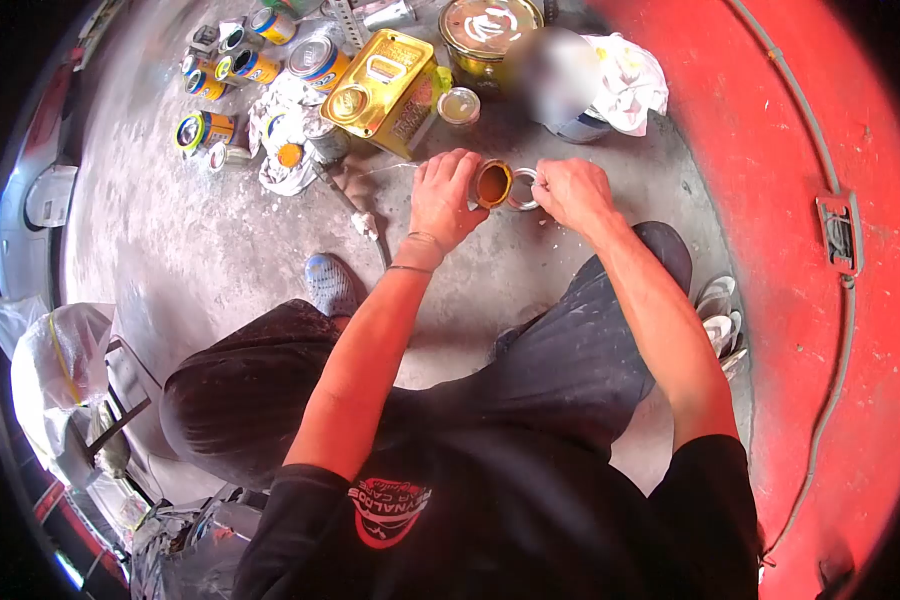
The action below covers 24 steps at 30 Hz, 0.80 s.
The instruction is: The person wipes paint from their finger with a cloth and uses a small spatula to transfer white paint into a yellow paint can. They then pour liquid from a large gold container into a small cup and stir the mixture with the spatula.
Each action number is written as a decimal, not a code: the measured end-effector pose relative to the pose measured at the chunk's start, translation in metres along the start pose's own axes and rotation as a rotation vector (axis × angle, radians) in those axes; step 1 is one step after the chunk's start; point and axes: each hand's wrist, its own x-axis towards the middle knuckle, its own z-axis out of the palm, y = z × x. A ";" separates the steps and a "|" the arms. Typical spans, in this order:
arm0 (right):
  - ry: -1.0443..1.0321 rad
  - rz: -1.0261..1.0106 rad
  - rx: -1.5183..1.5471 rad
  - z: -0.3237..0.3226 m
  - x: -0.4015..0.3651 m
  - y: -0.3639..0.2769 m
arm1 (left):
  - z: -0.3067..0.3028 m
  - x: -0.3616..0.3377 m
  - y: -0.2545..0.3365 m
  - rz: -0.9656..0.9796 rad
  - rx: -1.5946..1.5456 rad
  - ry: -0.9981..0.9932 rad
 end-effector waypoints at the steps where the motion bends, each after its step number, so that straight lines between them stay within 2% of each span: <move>1: -0.018 -0.008 0.009 -0.001 0.000 0.000 | -0.001 0.000 0.002 0.008 0.010 -0.006; 4: -0.128 0.067 0.105 0.000 0.000 0.000 | -0.002 0.002 0.006 0.030 0.035 -0.015; 10: 0.063 0.033 0.025 -0.002 -0.002 0.001 | 0.002 0.009 0.013 0.043 0.087 -0.029; 16: -0.073 0.100 0.107 -0.002 -0.004 0.002 | -0.001 0.016 0.020 0.042 0.150 -0.068; 22: 0.102 0.102 0.093 -0.007 -0.007 0.001 | -0.001 0.019 0.025 0.086 0.225 -0.090; 24: -0.042 0.139 0.126 -0.007 -0.006 0.003 | -0.001 0.020 0.027 0.099 0.247 -0.092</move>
